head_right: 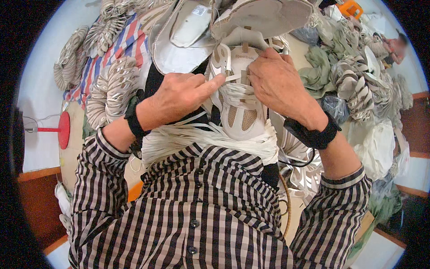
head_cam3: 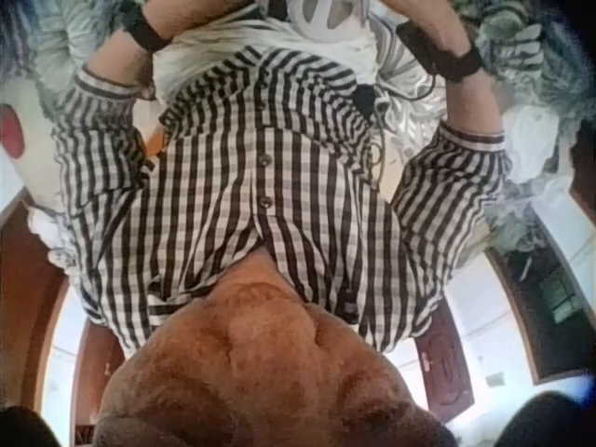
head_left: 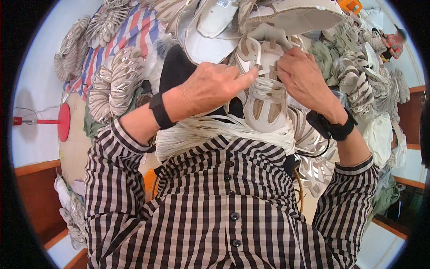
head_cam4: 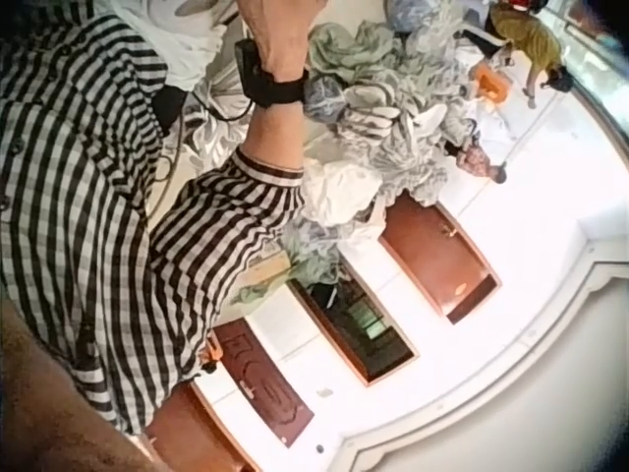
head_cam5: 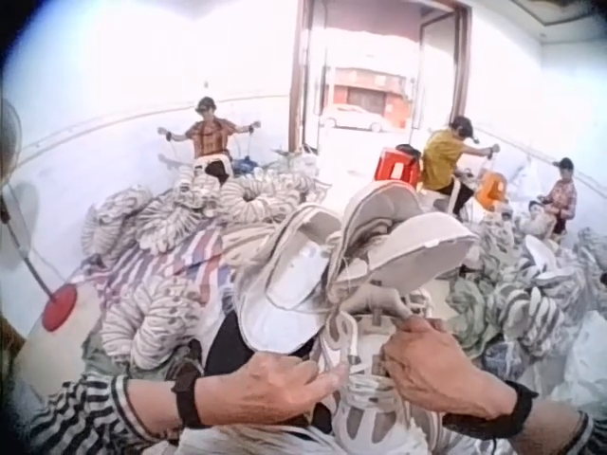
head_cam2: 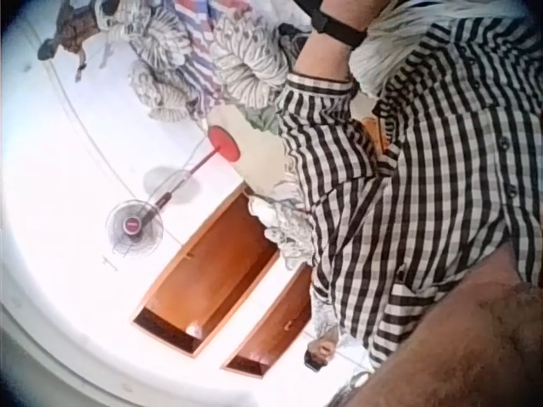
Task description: The recorder is lacing white athletic shoes while sitting in an area filled with shoe components.
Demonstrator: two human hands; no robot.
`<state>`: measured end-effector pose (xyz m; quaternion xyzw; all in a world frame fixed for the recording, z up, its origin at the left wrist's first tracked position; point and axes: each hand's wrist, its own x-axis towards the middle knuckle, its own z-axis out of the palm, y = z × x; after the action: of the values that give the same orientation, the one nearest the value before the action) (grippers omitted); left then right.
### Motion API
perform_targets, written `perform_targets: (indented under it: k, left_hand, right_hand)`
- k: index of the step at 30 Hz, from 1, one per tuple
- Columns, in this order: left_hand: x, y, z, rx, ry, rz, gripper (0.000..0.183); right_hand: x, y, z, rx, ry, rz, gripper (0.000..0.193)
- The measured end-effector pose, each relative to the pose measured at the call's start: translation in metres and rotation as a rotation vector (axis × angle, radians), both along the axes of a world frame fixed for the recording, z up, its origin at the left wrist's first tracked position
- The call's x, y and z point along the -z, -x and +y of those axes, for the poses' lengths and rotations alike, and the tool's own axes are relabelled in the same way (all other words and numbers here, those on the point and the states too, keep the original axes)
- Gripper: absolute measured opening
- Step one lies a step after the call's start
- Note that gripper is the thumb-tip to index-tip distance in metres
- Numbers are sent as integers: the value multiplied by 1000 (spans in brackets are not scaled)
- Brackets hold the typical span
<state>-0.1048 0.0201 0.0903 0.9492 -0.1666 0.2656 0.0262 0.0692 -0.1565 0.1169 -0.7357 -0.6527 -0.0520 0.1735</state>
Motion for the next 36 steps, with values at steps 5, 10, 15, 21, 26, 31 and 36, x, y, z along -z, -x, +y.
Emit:
perform_targets:
  k: [5,10,15,21,26,31,36]
  left_hand:
    - [-10,-4,6,128,-15,87,36]
    - [-17,-14,-5,281,589,192,16]
    - [-21,-4,-29,168,2025,856,20]
    - [-11,-9,-10,-55,2397,544,21]
    - [-14,-15,-12,-125,2376,455,21]
    - [-5,0,-4,-110,2188,537,25]
    - [-16,2,-8,-204,1826,576,26]
  right_hand:
    - [1,0,0,-3,-2,-4,14]
    - [-2,6,2,-22,-12,-39,13]
    - [-3,3,6,33,39,-85,15]
    - [6,13,18,137,1,-184,13]
    - [12,10,15,162,-99,-189,10]
    - [12,1,11,92,-271,-17,14]
    - [-4,-31,16,154,-188,463,25]
